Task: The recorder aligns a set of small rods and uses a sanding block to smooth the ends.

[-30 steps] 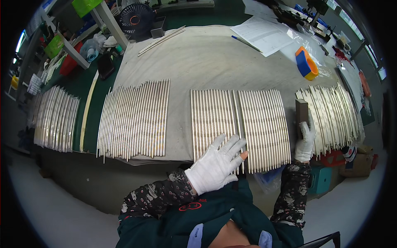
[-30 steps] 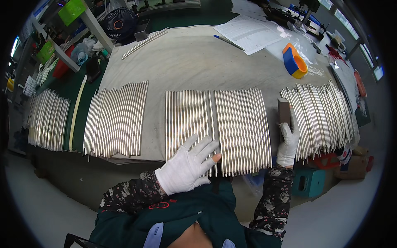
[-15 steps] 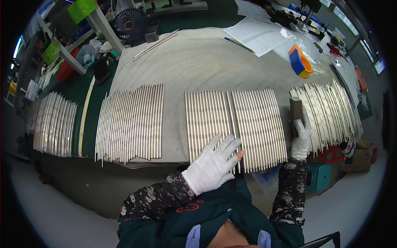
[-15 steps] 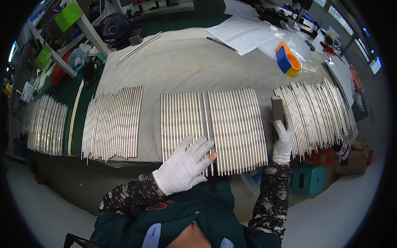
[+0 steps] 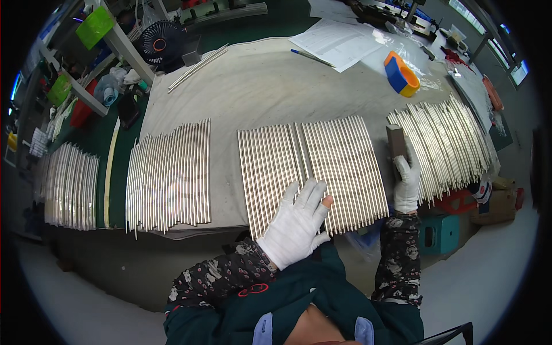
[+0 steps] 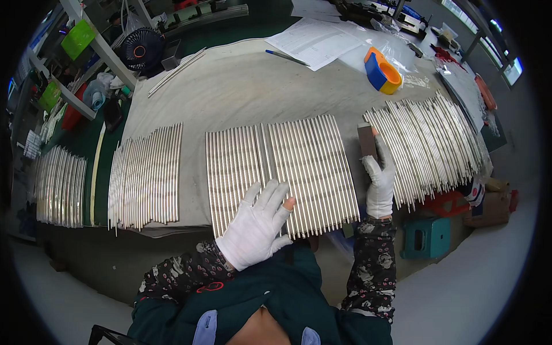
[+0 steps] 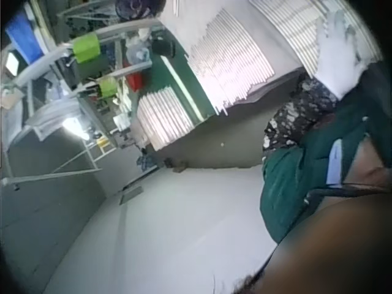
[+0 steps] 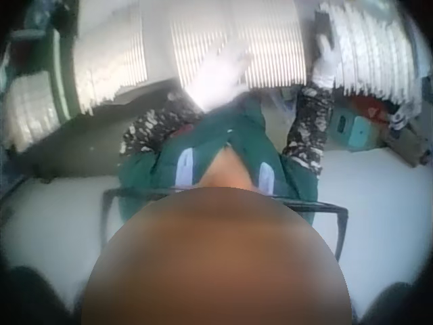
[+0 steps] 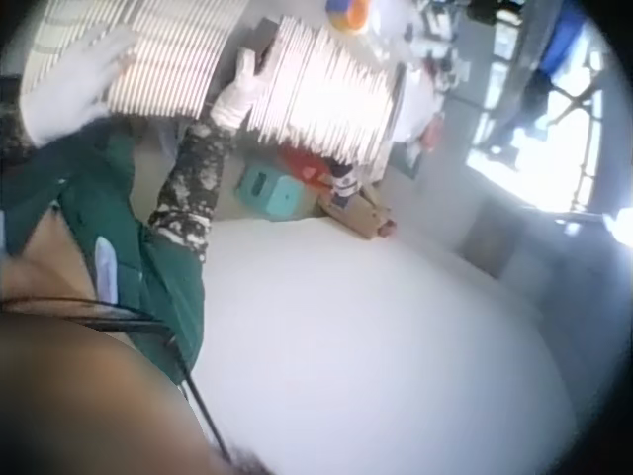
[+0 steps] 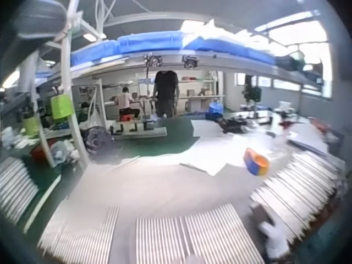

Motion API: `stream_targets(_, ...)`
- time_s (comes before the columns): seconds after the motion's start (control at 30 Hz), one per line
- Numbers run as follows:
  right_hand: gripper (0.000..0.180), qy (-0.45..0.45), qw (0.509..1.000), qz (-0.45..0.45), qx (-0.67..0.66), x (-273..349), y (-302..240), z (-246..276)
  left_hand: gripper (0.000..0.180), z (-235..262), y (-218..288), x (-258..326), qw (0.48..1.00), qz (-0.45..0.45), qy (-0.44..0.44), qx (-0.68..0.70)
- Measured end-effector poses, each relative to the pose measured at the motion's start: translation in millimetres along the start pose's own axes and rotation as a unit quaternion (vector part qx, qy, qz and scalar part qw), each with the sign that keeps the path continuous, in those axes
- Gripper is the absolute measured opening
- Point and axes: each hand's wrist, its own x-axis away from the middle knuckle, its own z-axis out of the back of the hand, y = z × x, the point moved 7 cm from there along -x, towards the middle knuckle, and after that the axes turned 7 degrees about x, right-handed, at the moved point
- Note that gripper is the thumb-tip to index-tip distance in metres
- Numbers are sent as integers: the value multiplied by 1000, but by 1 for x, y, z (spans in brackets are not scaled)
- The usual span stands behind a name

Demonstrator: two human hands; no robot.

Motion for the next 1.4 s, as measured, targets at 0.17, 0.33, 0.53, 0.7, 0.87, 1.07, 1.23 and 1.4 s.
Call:
stream_targets(0.17, 62, 1, 1000, 18, -6, 0, -2, 0, 72, -2, 11, -4, 1000, -1, -13, -6)
stream_targets(0.33, 61, 0, 1000, 16, -14, 1, -7, -3, 66, -16, 25, -21, 999, -34, -2, -2)
stream_targets(0.53, 59, -4, 1000, 21, -10, 1, -9, -5, 65, -16, 24, -19, 999, -30, -13, -16)
stream_targets(0.7, 57, 2, 1000, 14, -12, 1, -11, -4, 63, -14, 25, -17, 997, -60, -37, -11)
stream_targets(0.87, 54, 5, 999, -14, -41, -6, -15, -9, 67, -2, 13, -1, 996, -44, -66, -33)
stream_targets(1.07, 59, 51, 867, 148, 473, -35, -60, -10, 69, 13, 3, 15, 991, -69, -109, -30)
stream_targets(1.23, 65, 33, 673, 148, 724, -45, -50, -6, 71, 37, -16, 5, 992, -60, -70, -82)
stream_targets(1.4, 62, -33, 720, 307, 622, -17, -76, -39, 69, 31, -66, 3, 994, -49, -7, -97)
